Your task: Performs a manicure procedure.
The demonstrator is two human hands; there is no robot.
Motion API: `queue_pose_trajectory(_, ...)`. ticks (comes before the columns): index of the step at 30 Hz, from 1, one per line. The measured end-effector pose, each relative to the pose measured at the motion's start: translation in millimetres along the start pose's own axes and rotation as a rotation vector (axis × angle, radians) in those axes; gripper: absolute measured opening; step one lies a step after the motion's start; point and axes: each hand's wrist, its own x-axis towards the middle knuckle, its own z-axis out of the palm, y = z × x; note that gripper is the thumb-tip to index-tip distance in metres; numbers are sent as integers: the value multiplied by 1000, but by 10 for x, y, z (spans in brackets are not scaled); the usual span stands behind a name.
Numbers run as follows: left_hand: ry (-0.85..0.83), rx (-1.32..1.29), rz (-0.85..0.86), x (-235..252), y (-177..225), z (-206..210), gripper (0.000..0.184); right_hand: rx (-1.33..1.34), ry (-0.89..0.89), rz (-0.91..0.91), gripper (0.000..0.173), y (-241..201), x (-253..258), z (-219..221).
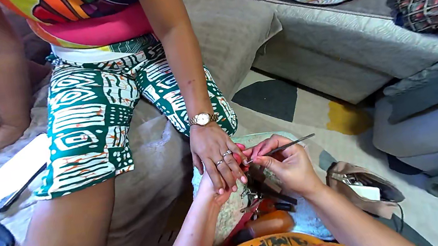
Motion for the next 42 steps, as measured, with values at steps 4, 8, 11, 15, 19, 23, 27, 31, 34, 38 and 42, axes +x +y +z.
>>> queue_pose_trajectory(4,51,-10,-8,-3,-17,20,26,-49,17,3,11,-15,62,9)
queue_pose_trajectory(8,55,25,-4,-11,8,18,25,-120,-55,-23,8,-82,57,-21)
queue_pose_trajectory(11,27,18,11,2,-4,2,25,-188,-57,-35,8,-81,86,-21)
queue_pose_trajectory(15,32,1,-1,8,11,-2,26,-239,-88,-74,7,-96,112,-23)
queue_pose_trajectory(19,22,0,10,-2,5,-14,27,-345,-139,-115,6,-125,119,-42)
queue_pose_trajectory(23,41,-16,-6,-2,7,-4,26,-362,-115,-137,6,-113,136,-18)
queue_pose_trajectory(27,56,20,3,-9,14,9,25,-427,-144,-148,5,-144,116,-27)
queue_pose_trajectory(31,16,2,24,-4,7,18,25,-303,-80,-65,8,-151,166,-71)
queue_pose_trajectory(34,-64,-18,57,26,-21,-68,22,-380,-63,166,10,-216,107,-379)
queue_pose_trajectory(38,-64,-24,48,33,-15,-50,21,-791,-158,663,19,-134,-66,-881)
queue_pose_trajectory(42,-55,-36,59,42,-49,-28,21,-1077,17,572,16,-178,-109,-810)
